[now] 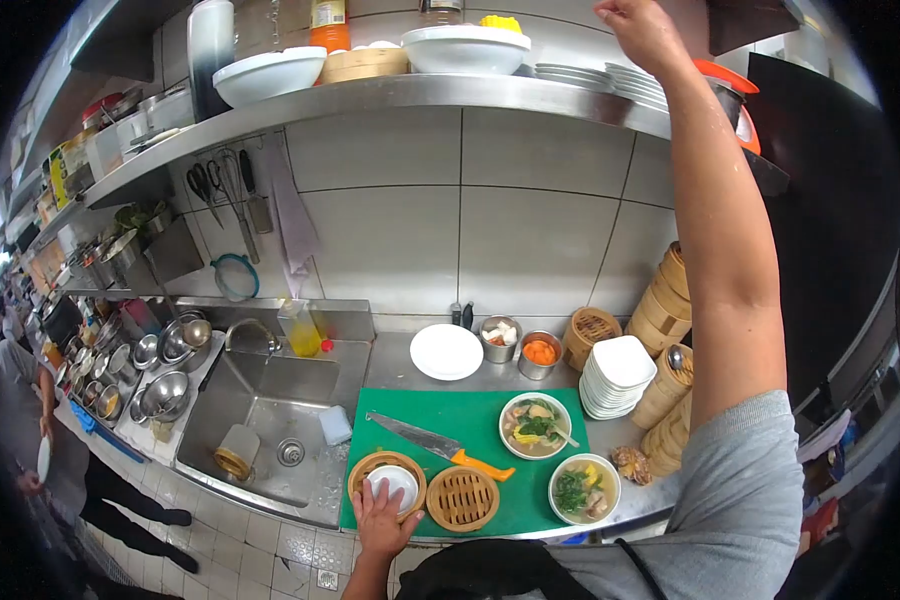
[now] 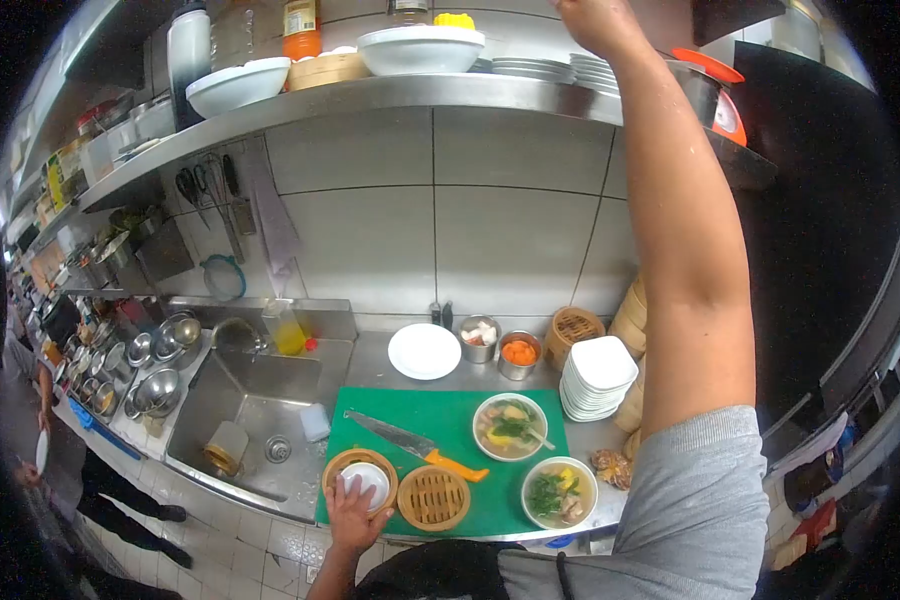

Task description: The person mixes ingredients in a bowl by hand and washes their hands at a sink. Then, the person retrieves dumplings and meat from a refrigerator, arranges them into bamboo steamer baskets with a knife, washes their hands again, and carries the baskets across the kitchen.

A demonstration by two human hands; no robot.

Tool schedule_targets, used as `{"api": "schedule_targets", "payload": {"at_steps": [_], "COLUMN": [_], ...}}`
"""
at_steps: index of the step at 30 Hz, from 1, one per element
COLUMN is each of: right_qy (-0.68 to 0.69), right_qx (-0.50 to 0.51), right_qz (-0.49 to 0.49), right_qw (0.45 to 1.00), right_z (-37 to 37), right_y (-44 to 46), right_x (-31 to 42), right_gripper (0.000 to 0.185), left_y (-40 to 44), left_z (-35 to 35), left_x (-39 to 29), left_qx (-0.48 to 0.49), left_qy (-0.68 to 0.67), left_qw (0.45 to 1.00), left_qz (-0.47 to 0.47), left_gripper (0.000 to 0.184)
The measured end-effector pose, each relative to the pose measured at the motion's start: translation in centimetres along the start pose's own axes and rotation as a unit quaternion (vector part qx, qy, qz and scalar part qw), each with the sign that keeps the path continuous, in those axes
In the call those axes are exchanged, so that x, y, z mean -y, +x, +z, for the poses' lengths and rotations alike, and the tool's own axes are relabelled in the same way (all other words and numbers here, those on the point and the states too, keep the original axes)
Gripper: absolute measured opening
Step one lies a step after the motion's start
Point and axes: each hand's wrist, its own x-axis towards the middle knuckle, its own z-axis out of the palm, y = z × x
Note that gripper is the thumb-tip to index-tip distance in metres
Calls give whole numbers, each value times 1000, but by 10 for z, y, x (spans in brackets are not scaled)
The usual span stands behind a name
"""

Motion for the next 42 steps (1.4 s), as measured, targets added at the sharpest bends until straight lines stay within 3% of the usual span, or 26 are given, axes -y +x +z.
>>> {"api": "schedule_targets", "payload": {"at_steps": [11, 13, 17, 19, 21, 23, 24, 29, 42], "right_qy": [45, 71, 156, 106, -37, 70, 109, -34, -73], "right_qx": [141, 197, 286, 356, 313, 359, 279, 221, 141], "right_qz": [64, 20, 93, 55, -98, 86, 169, 146, 93], "right_qw": [987, 978, 941, 927, 944, 927, 939, 964, 983], "right_z": [109, 130, 146, 135, 156, 189, 202, 185, 146], "right_y": [82, 101, 124, 127, 138, 182, 195, 167, 63], "right_x": [5, -9, -28, -21, -43, -95, -126, -143, -116], "right_gripper": [28, 23, 26, 26, 25, 29, 37, 36, 34], "left_y": [-7, -6, -1, 1, 2, 7, 8, 14, 27], "left_z": [1, -4, -7, -8, -11, -17, -19, -23, -25], "left_x": [-4, -4, 2, 9, 10, 10, 8, 11, 21], "left_qx": [-7, 15, 55, 45, 40, 39, 37, 37, 72], "left_qy": [-5, -6, -9, -23, -45, -34, -43, -83, -109], "left_qw": [1000, 1000, 998, 999, 998, 998, 998, 994, 990], "left_qz": [3, -12, -25, -22, -29, -24, -39, -59, -54], "left_gripper": [56, 56, 55, 54, 53, 51, 48, 45, 38]}}
